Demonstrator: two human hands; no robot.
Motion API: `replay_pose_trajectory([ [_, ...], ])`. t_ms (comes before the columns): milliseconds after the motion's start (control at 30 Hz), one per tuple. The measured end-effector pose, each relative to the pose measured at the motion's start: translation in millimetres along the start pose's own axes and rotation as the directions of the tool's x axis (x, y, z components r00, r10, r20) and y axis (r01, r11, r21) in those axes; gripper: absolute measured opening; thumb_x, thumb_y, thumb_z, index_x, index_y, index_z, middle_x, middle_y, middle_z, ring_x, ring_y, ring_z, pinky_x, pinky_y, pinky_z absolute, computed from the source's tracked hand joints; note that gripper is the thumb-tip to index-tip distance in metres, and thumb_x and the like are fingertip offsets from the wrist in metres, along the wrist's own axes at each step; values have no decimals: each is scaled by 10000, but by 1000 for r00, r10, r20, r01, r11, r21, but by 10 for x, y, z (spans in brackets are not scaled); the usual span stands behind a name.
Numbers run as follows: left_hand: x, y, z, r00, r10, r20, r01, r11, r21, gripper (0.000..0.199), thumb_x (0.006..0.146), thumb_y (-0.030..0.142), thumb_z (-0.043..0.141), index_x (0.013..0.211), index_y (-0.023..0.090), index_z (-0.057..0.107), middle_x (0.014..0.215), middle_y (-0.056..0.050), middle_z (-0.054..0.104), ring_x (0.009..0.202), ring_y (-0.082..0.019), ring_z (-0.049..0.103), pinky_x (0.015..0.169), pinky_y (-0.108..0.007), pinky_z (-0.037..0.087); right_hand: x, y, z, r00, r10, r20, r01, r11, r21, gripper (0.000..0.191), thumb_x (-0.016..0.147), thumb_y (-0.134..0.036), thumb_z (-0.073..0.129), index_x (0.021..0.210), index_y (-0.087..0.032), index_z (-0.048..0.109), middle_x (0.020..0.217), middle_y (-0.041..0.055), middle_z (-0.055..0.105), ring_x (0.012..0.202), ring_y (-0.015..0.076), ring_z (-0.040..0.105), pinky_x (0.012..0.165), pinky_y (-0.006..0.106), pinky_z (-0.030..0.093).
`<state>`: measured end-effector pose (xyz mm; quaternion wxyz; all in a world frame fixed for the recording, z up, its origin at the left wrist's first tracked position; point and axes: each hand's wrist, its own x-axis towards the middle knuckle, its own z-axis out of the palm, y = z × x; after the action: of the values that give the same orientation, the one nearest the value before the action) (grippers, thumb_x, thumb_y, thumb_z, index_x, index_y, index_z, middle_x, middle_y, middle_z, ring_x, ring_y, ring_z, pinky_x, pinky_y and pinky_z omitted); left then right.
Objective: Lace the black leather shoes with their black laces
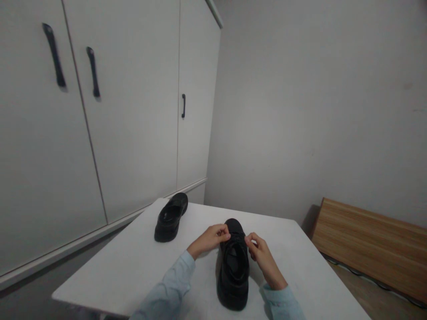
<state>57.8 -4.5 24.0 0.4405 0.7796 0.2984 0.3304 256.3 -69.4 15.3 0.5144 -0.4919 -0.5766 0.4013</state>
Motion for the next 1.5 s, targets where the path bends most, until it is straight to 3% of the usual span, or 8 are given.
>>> replay_pose_trajectory([
  [400, -55, 6, -64, 999, -37, -4, 37, 994, 103, 139, 756, 265, 591, 693, 142, 573, 741, 14, 479, 711, -113, 443, 672, -227, 339, -18, 80, -11, 999, 54, 8, -54, 998, 22, 446, 703, -599, 615, 618, -198, 440, 484, -86, 338, 442, 75, 293, 422, 212, 190],
  [733, -84, 7, -76, 997, -82, 4, 81, 990, 116, 156, 744, 285, 612, 680, 148, 572, 749, 17, 466, 724, -113, 443, 687, -226, 347, -51, 2, 19, 992, 123, 13, -124, 990, 70, 467, 659, -600, 641, 562, -200, 419, 469, -83, 360, 399, 59, 268, 414, 215, 178],
  [1133, -88, -37, -11, 996, -72, 47, 77, 990, -115, 364, 761, 483, 593, 685, 135, 517, 643, 36, 446, 619, -91, 406, 586, -211, 305, -41, -93, 15, 990, 136, 45, -136, 991, 9, 426, 711, -572, 606, 591, -180, 491, 513, -52, 437, 429, 87, 391, 396, 210, 261],
  [1200, -82, -56, -11, 997, -72, 13, 73, 991, -109, 407, 799, 527, 532, 695, 133, 522, 644, 31, 452, 612, -90, 412, 583, -212, 316, -28, -110, -10, 995, 100, -1, -100, 994, -40, 413, 717, -578, 589, 640, -175, 536, 563, -22, 490, 483, 121, 456, 402, 222, 313],
  [1267, -76, -68, -15, 995, -87, -37, 83, 992, -92, 441, 835, 550, 459, 716, 133, 535, 634, 28, 456, 592, -90, 418, 569, -213, 323, -50, -152, -32, 993, 4, -122, -17, 994, -111, 390, 728, -562, 578, 726, -172, 579, 678, 25, 568, 593, 169, 528, 458, 255, 397],
  [1367, -71, -73, -22, 986, -98, -134, 94, 995, -32, 435, 852, 537, 428, 741, 136, 556, 633, 18, 490, 593, -100, 452, 566, -214, 342, -194, -284, -23, 933, -213, -291, 132, 952, -275, 296, 809, -472, 529, 840, -186, 596, 881, 75, 627, 816, 219, 574, 649, 308, 465],
  [1433, -69, -79, -25, 978, -91, -187, 95, 995, 12, 403, 845, 516, 448, 743, 142, 558, 642, 14, 515, 612, -109, 477, 585, -216, 364, -352, -391, 30, 922, -318, -221, 211, 891, -401, 236, 857, -413, 493, 851, -198, 589, 875, 69, 627, 836, 215, 575, 713, 318, 460],
  [1500, -70, -90, -24, 973, -88, -215, 99, 994, 39, 373, 838, 500, 462, 754, 149, 558, 652, 13, 530, 623, -115, 492, 598, -218, 379, -522, -466, 121, 915, -396, -80, 300, 799, -521, 189, 879, -373, 481, 873, -215, 585, 882, 62, 629, 849, 213, 578, 738, 317, 456],
])
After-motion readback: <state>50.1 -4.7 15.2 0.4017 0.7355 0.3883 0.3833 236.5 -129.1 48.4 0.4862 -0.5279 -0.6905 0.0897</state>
